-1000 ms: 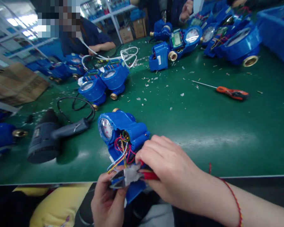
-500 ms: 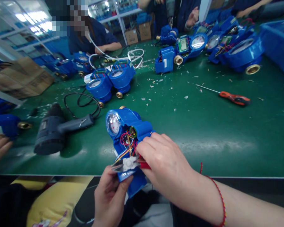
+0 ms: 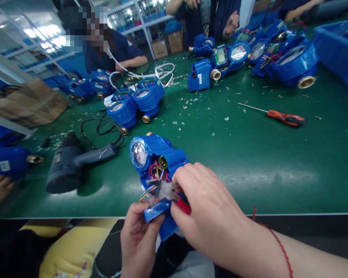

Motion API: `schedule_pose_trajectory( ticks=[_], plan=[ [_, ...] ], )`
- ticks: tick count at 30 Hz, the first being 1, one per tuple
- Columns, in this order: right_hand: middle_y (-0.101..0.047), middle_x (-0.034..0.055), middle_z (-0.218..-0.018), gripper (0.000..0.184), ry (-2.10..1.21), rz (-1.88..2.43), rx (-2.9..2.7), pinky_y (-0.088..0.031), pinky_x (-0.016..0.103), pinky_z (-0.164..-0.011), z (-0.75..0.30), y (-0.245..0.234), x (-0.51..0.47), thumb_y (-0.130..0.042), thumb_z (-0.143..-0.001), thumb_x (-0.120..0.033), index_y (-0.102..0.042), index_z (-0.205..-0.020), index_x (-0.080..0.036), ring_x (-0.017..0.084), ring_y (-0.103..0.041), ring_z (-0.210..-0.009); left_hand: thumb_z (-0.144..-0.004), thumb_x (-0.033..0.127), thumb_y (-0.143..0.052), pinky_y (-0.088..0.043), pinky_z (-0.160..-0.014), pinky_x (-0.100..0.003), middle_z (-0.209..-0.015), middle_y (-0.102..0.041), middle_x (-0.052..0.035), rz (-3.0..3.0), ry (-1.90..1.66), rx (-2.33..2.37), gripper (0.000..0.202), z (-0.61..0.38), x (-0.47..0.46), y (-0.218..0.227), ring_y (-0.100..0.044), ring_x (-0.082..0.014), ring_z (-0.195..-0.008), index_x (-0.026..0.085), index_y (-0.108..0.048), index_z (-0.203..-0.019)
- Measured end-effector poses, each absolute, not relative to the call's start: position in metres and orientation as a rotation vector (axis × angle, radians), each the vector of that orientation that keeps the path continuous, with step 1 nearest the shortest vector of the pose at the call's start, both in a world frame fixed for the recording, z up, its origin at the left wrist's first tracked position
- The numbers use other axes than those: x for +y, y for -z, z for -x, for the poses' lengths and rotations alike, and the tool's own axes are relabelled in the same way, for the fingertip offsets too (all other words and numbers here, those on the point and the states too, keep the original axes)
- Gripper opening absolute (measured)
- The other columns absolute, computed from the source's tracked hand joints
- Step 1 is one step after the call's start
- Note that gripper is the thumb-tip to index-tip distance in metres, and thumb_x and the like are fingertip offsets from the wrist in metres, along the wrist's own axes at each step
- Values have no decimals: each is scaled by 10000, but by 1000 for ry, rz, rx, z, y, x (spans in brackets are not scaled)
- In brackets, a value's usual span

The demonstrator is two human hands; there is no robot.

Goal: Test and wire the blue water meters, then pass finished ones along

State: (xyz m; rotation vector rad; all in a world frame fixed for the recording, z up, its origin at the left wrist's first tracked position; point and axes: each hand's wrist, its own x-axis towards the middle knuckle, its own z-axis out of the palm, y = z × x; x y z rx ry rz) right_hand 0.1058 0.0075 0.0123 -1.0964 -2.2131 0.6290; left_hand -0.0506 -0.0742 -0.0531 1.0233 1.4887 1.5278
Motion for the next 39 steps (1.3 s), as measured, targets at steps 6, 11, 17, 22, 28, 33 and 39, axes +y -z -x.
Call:
schedule_pose_trajectory(
  ticks=[6, 11, 17, 22, 28, 33, 39],
  plan=[
    [-564, 99, -1043, 488, -468, 1185, -2214, -520, 236, -722, -143, -1, -22, -501, -773, -234, -389, -1239, -141, 187, -612, -877, -766, 103, -691, -545, -713, -136, -877, -712, 37, -1014, -1737, 1448, 165, 39, -70, 55, -716, -98, -813, 238, -620, -831],
    [-650, 87, -950, 424, -264, 1061, -2407, -546, 267, -675, -151, 18, -36, -388, -742, -128, -447, -1161, -148, 200, -655, -809, -759, 86, -692, -539, -746, -124, -908, -718, 34, -1101, -1814, 1484, 192, 34, -69, 62, -710, -88, -852, 241, -631, -854],
    [-642, 47, -881, 418, -264, 981, -2445, -535, 290, -693, -144, 9, -23, -402, -717, -74, -555, -1085, -198, 183, -625, -777, -770, 15, -633, -539, -828, -170, -994, -730, 24, -1259, -1856, 1459, 285, 33, -72, 73, -701, -103, -931, 250, -636, -932],
    [-640, 54, -865, 400, -149, 997, -2474, -530, 394, -672, -141, 11, -20, -433, -754, -127, -601, -1115, -175, 227, -599, -745, -758, -23, -605, -533, -858, -189, -1024, -735, 4, -1373, -1865, 1552, 331, 33, -73, 77, -698, -121, -957, 234, -638, -962],
    [-669, 66, -814, 400, -87, 927, -2533, -510, 367, -596, -134, 2, -14, -399, -684, -85, -643, -995, -147, 236, -620, -718, -759, -39, -588, -568, -847, -279, -1063, -734, -31, -1430, -1803, 1627, 357, 34, -75, 78, -690, -187, -1001, 235, -632, -983],
    [-682, 69, -812, 427, 4, 852, -2609, -507, 346, -561, -135, -4, -12, -385, -672, -46, -630, -1009, -137, 229, -635, -711, -760, -38, -574, -577, -814, -261, -1051, -739, -34, -1460, -1791, 1645, 353, 34, -76, 77, -707, -181, -953, 233, -627, -980],
    [-658, 35, -768, 405, -109, 917, -2599, -499, 332, -484, -136, -3, -14, -384, -688, -48, -613, -1005, -154, 215, -628, -645, -762, 13, -621, -576, -829, -303, -998, -748, -37, -1466, -1775, 1687, 287, 38, -76, 77, -711, -200, -942, 232, -643, -947]
  ],
)
